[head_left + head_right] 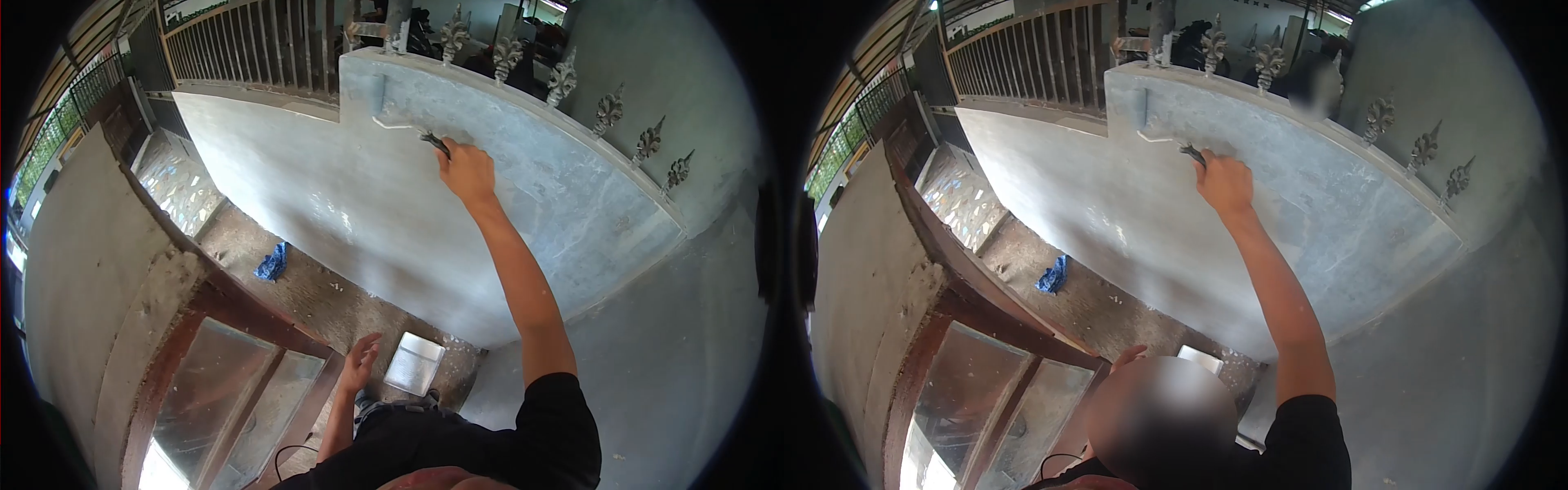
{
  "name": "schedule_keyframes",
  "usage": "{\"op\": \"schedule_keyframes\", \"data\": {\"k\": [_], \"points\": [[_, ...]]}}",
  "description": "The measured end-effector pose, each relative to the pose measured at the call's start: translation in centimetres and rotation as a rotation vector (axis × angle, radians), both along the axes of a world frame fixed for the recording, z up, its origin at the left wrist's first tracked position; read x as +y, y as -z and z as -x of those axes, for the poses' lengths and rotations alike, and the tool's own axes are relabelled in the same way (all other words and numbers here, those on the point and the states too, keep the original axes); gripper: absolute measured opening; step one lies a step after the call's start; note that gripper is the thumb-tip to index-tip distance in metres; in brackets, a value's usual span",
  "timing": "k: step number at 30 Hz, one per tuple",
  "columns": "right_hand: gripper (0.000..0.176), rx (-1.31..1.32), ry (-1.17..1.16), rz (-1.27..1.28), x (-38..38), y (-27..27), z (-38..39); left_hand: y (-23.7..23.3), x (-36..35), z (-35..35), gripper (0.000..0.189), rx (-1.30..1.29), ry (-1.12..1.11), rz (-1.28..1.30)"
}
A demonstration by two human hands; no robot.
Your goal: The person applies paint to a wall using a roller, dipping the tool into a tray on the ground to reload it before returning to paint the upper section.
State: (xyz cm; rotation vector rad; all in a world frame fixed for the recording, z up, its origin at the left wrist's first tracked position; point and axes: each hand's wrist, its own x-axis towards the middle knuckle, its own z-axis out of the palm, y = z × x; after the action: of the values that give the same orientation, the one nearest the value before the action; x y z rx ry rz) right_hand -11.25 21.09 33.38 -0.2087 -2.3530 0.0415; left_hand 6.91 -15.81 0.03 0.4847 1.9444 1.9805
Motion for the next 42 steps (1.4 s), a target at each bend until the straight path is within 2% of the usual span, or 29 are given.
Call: {"op": "schedule_keyframes", "data": {"k": [5, 9, 12, 15, 19, 22, 28, 34, 38, 42], "points": [[0.026, 0.099, 0.102, 0.013, 7.4, 3.9, -15.4, 0.2, 1.5, 0.5, 0.047, -0.036, 0.082, 0.058], [0.029, 0.029, 0.275, 0.072, 10.9, 6.5, -27.4, -1.1, 2.7, 1.2, 0.048, -0.041, 0.155, 0.123], [0.03, 0.037, 0.316, 0.068, 11.7, 7.2, -33.0, -2.4, 3.7, 2.0, 0.048, -0.043, 0.182, 0.161], [0.03, -0.009, 0.417, 0.088, 11.4, 7.0, -35.2, -2.6, 4.3, 2.3, 0.047, -0.03, 0.197, 0.178], [0.03, -0.033, 0.409, 0.09, 10.4, 5.8, -32.8, -2.6, 4.2, 2.6, 0.047, -0.027, 0.18, 0.138], [0.028, -0.013, 0.293, 0.082, 8.8, 4.2, -27.4, -2.5, 3.3, 2.3, 0.046, -0.029, 0.148, 0.107], [0.025, -0.05, 0.113, -0.011, 3.7, 1.7, -10.3, -1.3, 0.2, 0.7, 0.046, -0.042, 0.013, 0.044], [0.024, -0.067, -0.022, 0.012, -3.0, -0.1, 5.9, 0.2, -3.4, -1.1, 0.045, -0.009, -0.161, 0.074], [0.023, -0.033, -0.04, 0.006, -3.9, 0.3, 8.0, 1.2, -4.6, -1.7, 0.046, -0.03, -0.21, 0.069], [0.023, -0.037, -0.002, 0.056, -1.0, 1.4, 2.0, 1.5, -4.2, -1.3, 0.048, -0.055, -0.19, 0.055]]}}
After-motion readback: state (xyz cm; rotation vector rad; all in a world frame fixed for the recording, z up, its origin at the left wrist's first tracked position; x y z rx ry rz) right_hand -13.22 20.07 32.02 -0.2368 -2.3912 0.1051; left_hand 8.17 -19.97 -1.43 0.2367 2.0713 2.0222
